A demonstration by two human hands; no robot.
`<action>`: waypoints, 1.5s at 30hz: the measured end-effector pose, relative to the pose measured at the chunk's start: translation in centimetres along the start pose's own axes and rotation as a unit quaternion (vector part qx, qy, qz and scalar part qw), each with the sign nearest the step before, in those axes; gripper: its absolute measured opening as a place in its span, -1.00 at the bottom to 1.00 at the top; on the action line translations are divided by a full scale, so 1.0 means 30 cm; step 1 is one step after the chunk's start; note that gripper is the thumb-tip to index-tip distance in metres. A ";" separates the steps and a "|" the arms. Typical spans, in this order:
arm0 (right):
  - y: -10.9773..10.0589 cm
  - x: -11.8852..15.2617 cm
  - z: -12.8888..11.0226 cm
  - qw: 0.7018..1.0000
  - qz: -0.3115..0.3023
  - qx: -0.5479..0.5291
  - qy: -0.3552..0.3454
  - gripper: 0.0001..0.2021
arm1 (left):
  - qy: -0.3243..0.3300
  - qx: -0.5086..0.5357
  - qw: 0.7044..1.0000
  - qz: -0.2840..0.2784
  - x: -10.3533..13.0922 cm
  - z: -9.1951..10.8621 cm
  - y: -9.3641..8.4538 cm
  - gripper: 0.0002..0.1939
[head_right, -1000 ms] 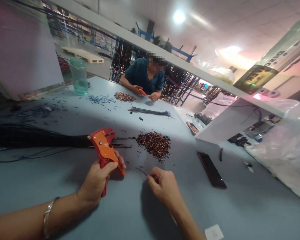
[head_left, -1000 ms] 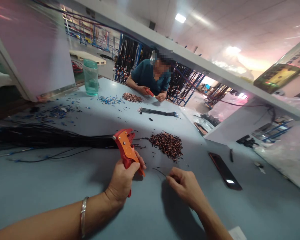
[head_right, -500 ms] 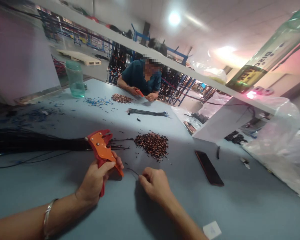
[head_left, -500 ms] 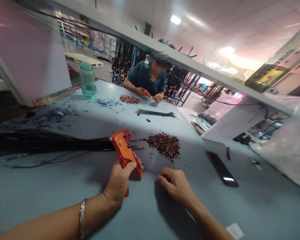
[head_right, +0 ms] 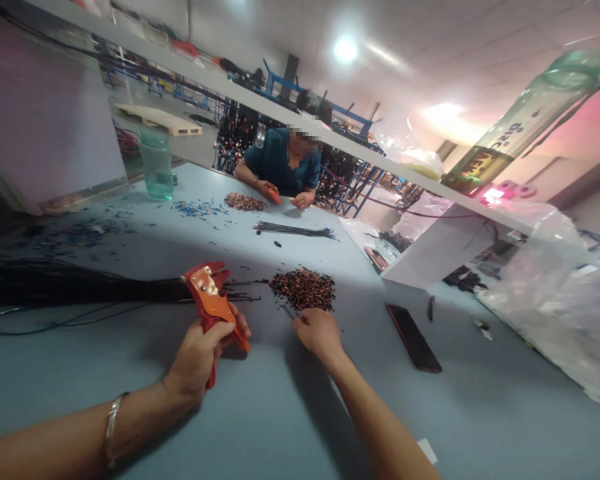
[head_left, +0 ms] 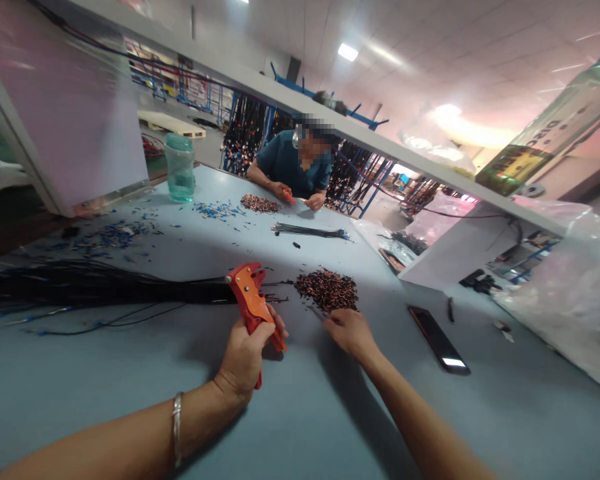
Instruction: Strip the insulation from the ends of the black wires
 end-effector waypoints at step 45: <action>-0.091 0.243 0.037 0.905 0.358 -0.129 -0.191 -0.86 | -0.340 -0.060 0.886 -0.309 0.067 -0.053 0.023 -0.73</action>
Point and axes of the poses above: each hand's wrist, its own x-axis away from the middle knuckle, its own y-axis out of the palm, z = x × y, the point moved 3 cm from there along -x, towards the middle knuckle, and after that the axes turned 12 degrees about x, right-handed, at the moved point
